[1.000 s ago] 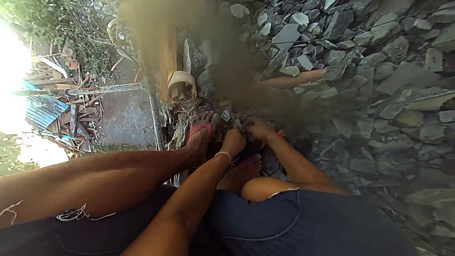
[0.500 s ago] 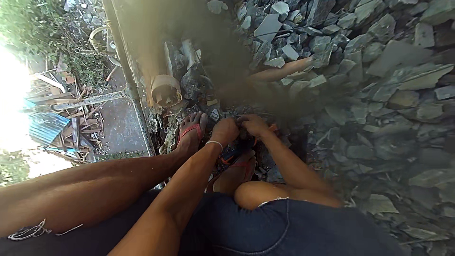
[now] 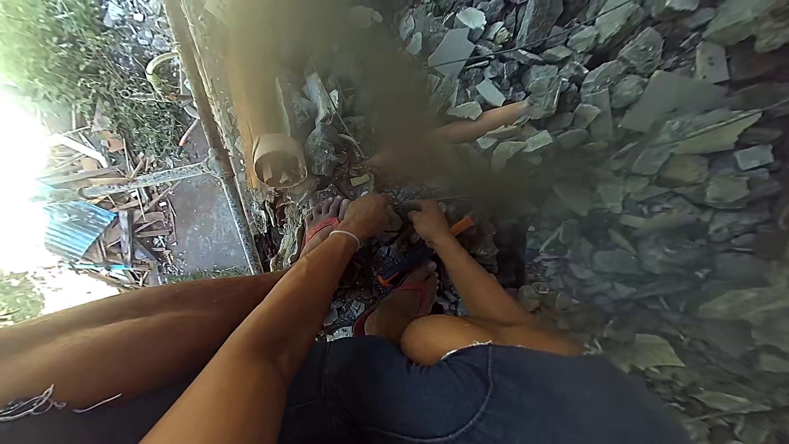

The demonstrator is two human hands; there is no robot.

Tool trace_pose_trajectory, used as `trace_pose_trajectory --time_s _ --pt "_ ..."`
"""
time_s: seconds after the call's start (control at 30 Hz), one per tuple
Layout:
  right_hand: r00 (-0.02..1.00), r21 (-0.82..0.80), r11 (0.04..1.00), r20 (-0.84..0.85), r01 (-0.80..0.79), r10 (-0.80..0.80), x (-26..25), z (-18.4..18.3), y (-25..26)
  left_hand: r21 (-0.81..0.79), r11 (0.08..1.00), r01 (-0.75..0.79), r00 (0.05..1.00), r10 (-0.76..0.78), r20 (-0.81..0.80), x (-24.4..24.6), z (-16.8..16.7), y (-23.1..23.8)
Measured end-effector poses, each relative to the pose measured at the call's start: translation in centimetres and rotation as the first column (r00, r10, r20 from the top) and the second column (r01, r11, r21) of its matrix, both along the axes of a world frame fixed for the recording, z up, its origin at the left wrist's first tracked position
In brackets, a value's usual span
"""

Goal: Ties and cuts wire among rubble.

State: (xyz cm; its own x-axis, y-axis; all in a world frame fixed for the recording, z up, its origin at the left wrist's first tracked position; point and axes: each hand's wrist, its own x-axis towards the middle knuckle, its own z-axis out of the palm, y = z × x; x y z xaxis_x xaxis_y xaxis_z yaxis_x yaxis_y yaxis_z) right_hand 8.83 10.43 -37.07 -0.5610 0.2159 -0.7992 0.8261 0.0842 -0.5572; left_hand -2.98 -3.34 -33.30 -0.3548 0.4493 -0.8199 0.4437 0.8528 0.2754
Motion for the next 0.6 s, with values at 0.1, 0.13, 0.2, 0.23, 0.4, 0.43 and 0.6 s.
trace_pose_trajectory --time_s 0.1,0.13,0.2,0.23,0.4,0.43,0.6 --pt "0.997 0.064 0.996 0.036 -0.064 0.062 -0.4 -0.5 0.0 -0.016 1.0 0.012 0.999 -0.012 -0.048 0.7 -0.3 0.6" --pt "0.997 0.071 0.995 0.049 -0.067 0.063 -0.3 -0.7 0.0 -0.01 0.999 0.032 0.997 -0.033 -0.07 1.0 -0.6 0.7" --pt "0.998 0.046 0.998 0.056 -0.037 0.035 -0.3 -0.9 0.1 0.015 0.995 0.094 0.991 -0.092 -0.1 0.8 -1.2 0.9" --pt "0.998 0.01 1.0 0.063 -0.017 0.017 -0.2 -0.7 0.1 0.026 0.992 0.127 0.987 -0.124 -0.099 0.7 -1.1 0.9" --pt "0.995 -0.079 0.995 0.085 0.061 -0.055 -0.4 0.4 0.7 0.063 0.949 0.309 0.95 -0.304 -0.079 -1.4 -0.9 1.3" --pt "0.995 -0.073 0.995 0.083 0.067 -0.061 -0.6 0.5 0.8 0.06 0.938 0.342 0.938 -0.337 -0.079 -1.9 -1.2 1.5" --pt "0.999 0.0 0.999 0.03 0.045 -0.045 0.5 -0.3 1.5 0.378 0.868 0.323 0.914 -0.182 -0.362 -0.6 1.8 -0.6"
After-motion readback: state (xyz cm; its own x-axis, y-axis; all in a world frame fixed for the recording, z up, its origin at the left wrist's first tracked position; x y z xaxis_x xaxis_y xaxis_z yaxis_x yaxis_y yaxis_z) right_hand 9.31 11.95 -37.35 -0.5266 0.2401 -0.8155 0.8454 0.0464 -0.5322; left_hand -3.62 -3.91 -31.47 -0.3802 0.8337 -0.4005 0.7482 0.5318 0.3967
